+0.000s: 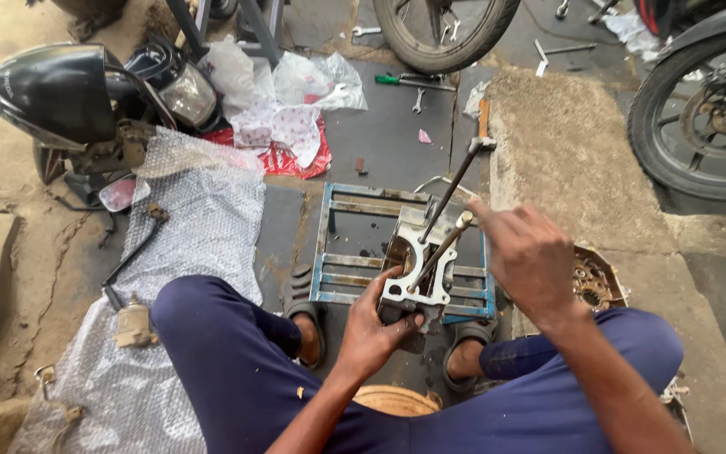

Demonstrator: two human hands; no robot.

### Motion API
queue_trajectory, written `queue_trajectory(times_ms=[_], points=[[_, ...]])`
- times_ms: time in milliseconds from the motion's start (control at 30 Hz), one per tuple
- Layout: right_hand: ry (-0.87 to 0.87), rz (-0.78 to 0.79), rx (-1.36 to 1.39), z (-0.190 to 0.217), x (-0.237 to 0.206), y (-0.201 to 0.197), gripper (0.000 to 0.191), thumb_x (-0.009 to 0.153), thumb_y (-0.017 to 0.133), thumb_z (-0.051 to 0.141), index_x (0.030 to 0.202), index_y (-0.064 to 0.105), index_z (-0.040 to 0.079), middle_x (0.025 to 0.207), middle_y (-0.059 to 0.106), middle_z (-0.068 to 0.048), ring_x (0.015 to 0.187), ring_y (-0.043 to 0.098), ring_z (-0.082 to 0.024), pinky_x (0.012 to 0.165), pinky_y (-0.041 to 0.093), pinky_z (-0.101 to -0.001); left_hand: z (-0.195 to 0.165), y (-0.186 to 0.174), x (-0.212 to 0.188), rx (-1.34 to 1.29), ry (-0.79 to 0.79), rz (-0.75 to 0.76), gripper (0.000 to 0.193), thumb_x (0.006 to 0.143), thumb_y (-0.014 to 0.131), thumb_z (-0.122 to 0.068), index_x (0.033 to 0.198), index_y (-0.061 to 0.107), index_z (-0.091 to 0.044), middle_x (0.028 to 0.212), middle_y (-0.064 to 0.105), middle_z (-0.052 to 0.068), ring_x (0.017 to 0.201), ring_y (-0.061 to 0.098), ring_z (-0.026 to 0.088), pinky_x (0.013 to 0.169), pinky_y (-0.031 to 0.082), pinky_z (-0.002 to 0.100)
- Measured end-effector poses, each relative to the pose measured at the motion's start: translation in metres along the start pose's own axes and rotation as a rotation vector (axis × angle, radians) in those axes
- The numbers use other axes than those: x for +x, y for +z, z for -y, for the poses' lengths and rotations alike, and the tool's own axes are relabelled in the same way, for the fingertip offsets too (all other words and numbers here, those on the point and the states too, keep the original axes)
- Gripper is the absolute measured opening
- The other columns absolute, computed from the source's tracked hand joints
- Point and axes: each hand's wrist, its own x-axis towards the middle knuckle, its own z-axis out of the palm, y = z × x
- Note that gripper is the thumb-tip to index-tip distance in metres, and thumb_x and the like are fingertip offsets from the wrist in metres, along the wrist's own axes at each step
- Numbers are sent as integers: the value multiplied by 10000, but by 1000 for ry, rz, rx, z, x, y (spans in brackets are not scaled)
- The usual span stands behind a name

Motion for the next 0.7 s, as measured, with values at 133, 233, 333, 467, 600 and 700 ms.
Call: queue_trajectory(times_ms=[133,233,333,467,600,700], points=[[233,-99,520,2,-7,12,344,987,683,127,1328,688,87,1033,778,-95,835,757,-176,679,596,-328,0,1,1,-36,9,6,712,754,832,-75,1410,556,-52,1138,777,105,1041,728,156,910,575,319],[300,-76,460,7,-7,16,280,963,700,94,1240,736,70,988,805,-101,744,770,-221,652,608,-373,1,1,1,-23,10,13,721,766,829,-74,1424,537,-52,1150,763,101,1043,726,153,906,580,316],[56,-304,293,16,-5,21,135,1058,682,23,1186,722,20,1078,775,-185,943,786,-280,782,649,-334,0,1,0,-19,24,13,723,771,836,-56,1426,530,-44,1153,757,109,1042,718,161,912,569,321],[-57,-336,174,24,-2,27,176,974,690,3,1143,738,-10,1115,770,-208,1045,762,-328,907,619,-389,0,1,0,-63,-48,27,718,769,817,-61,1430,538,-60,1118,767,110,1008,722,161,902,580,329],[-56,-331,184,26,-4,29,236,952,665,-36,1178,727,-5,1182,743,-194,1134,735,-325,1013,595,-428,1,0,0,5,-3,11,734,753,834,-68,1426,540,-54,1152,758,107,1051,713,161,930,558,338],[-51,-302,165,23,-14,26,299,943,647,-54,1223,721,19,1218,736,-170,1151,730,-309,1034,592,-425,2,0,0,29,24,8,743,752,843,-73,1427,533,-44,1154,755,109,1055,713,166,936,553,339]])
